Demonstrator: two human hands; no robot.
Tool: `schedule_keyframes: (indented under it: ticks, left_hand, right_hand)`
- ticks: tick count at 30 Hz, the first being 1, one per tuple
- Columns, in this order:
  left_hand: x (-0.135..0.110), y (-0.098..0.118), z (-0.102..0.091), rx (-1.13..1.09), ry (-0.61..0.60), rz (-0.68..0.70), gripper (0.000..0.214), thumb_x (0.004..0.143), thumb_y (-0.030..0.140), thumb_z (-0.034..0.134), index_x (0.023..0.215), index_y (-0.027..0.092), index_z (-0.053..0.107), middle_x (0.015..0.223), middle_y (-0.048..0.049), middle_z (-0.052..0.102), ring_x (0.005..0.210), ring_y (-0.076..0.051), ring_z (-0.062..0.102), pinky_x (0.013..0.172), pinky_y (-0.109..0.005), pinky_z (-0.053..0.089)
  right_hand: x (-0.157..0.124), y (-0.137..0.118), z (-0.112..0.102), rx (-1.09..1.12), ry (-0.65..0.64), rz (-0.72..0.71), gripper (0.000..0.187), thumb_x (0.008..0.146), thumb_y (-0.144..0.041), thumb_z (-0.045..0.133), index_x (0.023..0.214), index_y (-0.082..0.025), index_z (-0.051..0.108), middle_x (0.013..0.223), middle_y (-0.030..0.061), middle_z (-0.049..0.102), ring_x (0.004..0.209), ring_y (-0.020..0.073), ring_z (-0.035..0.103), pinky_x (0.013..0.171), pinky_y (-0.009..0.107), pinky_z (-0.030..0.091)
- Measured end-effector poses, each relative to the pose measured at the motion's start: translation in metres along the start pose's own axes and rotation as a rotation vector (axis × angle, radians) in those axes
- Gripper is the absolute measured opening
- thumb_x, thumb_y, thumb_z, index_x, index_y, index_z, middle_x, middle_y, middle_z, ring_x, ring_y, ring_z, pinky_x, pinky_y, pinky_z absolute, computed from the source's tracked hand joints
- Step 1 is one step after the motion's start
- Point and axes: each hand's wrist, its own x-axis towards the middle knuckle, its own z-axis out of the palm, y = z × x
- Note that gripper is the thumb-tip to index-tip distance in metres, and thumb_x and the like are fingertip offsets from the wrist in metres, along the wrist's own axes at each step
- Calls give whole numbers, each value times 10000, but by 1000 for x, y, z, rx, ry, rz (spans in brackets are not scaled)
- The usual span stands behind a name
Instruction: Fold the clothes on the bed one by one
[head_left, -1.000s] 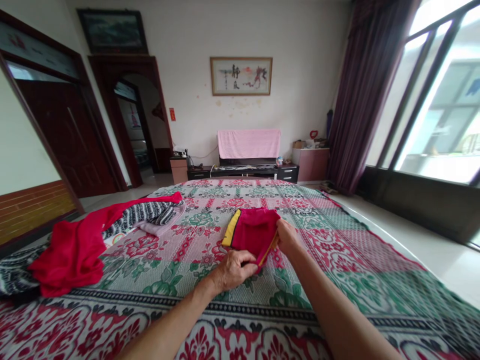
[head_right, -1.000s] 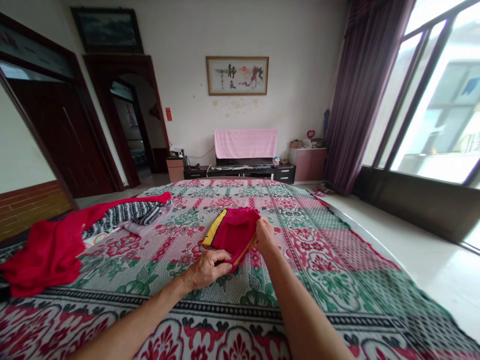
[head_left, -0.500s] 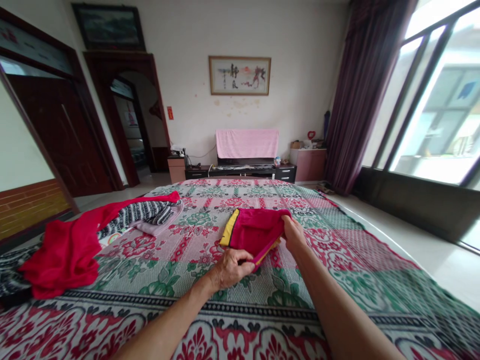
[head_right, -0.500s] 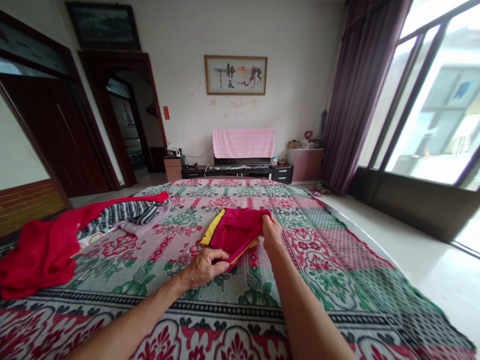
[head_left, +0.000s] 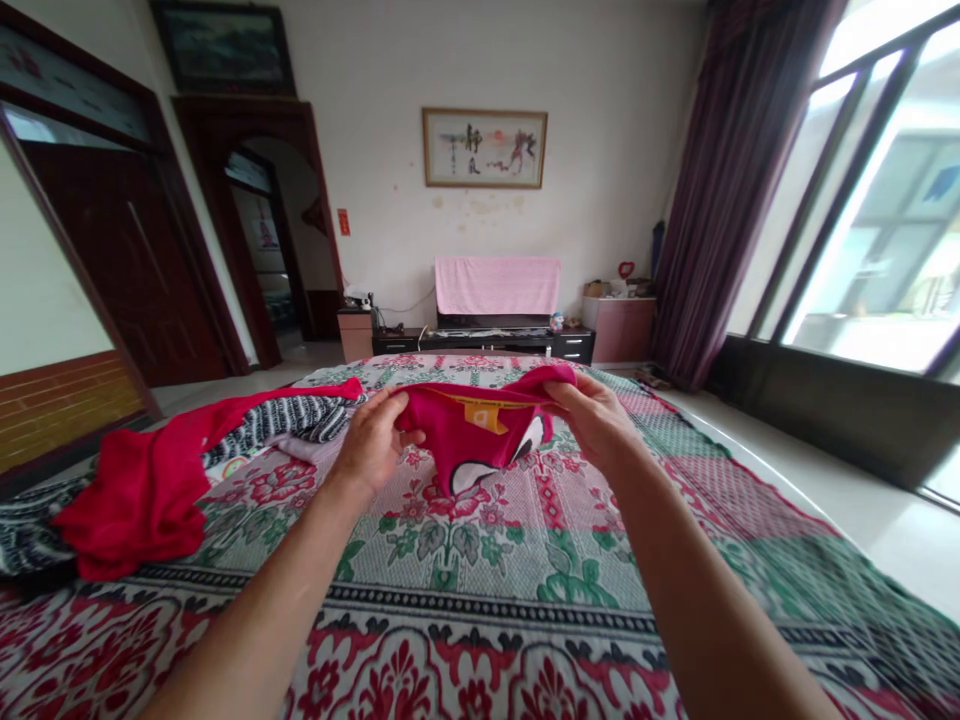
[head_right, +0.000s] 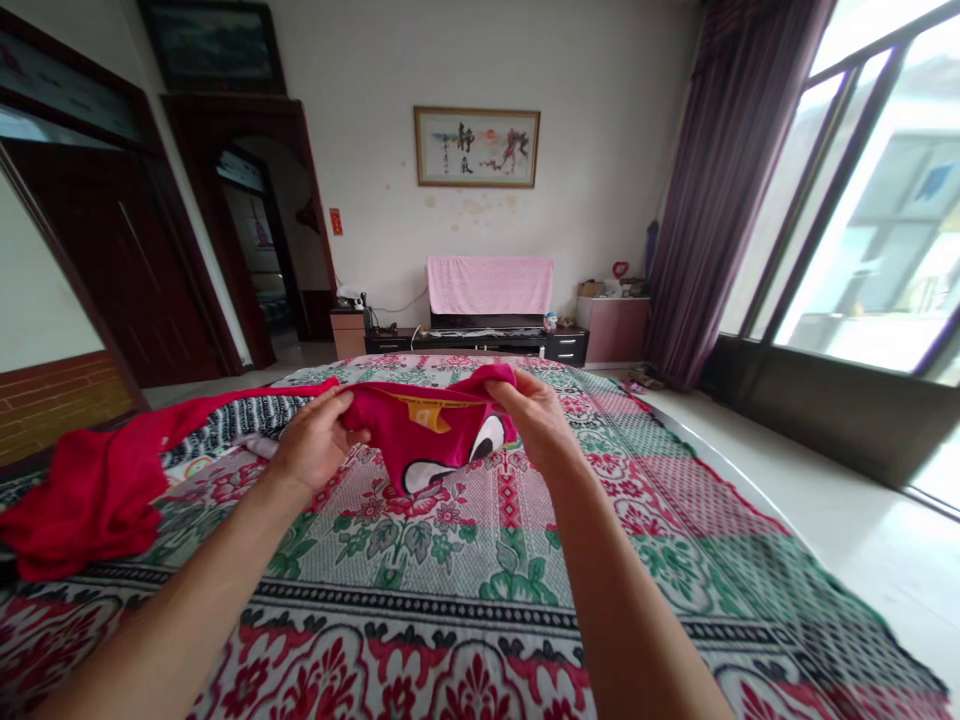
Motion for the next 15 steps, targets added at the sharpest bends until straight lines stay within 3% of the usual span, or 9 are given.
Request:
schedule_keyframes:
  ticks: [3, 6, 10, 13, 15]
  left_hand:
    - [-4, 14, -2, 55, -24, 74, 276, 709, 343, 638, 913, 162, 595, 647, 43, 569, 501, -77, 517, 432, -166, 411]
    - [-14, 19, 1, 314, -193, 138, 366, 723, 375, 662, 1029, 177, 627, 657, 38, 577, 527, -79, 514, 499, -183, 421]
    - [-32, 14, 18, 722, -394, 249, 579, 653, 349, 736, 1199, 209, 603, 719, 25, 629, 603, -109, 551, 589, -219, 445]
    - [-35, 5, 30, 870, -348, 351, 284, 754, 305, 623, 1011, 207, 697, 725, 9, 665, 652, -124, 584, 614, -228, 443]
    - [-27, 1, 33, 883, -330, 341, 199, 797, 248, 531, 848, 200, 718, 699, 9, 676, 660, -126, 598, 618, -227, 441]
  right_hand:
    - [-6, -11, 12, -38, -142, 17, 186, 777, -348, 603, 828, -198, 701, 751, 12, 699, 737, 133, 647, 701, 278, 525]
    - [-9, -4, 19, -136, -154, 87, 172, 757, -312, 620, 767, -160, 698, 660, 16, 682, 640, 127, 635, 615, 259, 521]
    - [-15, -2, 30, -127, -234, 73, 205, 765, -327, 621, 851, -158, 697, 705, 10, 689, 611, 107, 619, 576, 231, 504]
    - [-22, -15, 36, -44, -425, 57, 290, 762, -367, 641, 975, -174, 683, 845, 25, 705, 732, 123, 644, 674, 250, 519]
    - [-21, -17, 35, -6, -418, 32, 387, 767, -388, 639, 1103, -196, 640, 970, 40, 701, 849, 140, 649, 765, 275, 513]
